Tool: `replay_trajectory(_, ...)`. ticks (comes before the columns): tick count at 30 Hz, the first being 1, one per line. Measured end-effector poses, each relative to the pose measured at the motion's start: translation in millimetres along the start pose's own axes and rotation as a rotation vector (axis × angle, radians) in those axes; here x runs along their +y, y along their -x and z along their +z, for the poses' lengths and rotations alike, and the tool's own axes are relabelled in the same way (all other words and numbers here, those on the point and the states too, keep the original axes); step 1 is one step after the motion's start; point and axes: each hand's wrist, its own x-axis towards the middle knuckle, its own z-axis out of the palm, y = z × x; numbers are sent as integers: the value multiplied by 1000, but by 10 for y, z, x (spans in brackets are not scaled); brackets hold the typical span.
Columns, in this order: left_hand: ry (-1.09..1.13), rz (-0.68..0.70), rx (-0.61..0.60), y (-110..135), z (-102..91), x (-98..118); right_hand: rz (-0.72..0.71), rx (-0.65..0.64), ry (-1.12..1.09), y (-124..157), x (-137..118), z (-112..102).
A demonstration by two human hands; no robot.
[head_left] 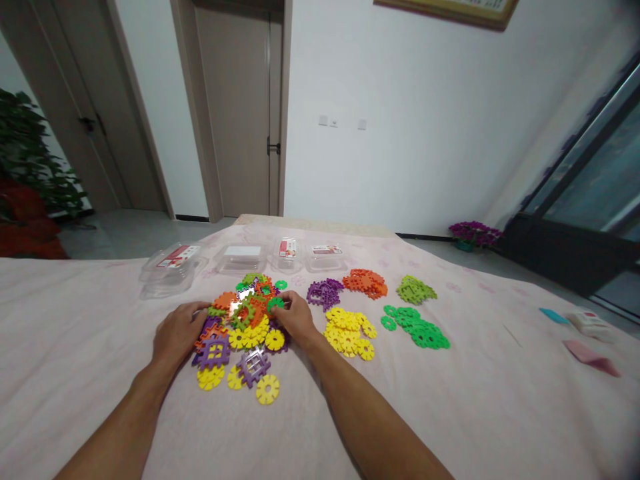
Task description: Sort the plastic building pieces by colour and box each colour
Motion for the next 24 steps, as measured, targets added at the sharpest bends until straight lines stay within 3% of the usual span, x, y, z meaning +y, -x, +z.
replay_trajectory(6, 1, -1, -11, 7, -17, 18, -81, 63, -371, -9, 77, -15)
replay_trajectory(13, -4, -1, 10, -10, 17, -9, -143, 159, -577, -38, 96, -25)
replay_trajectory(19, -5, 9, 4, -7, 15, -11, -139, 5, -581, 6, 82, -37)
replay_trajectory(24, -9, 9, 4, -14, 24, -23, -150, -44, -501, 7, 122, -42)
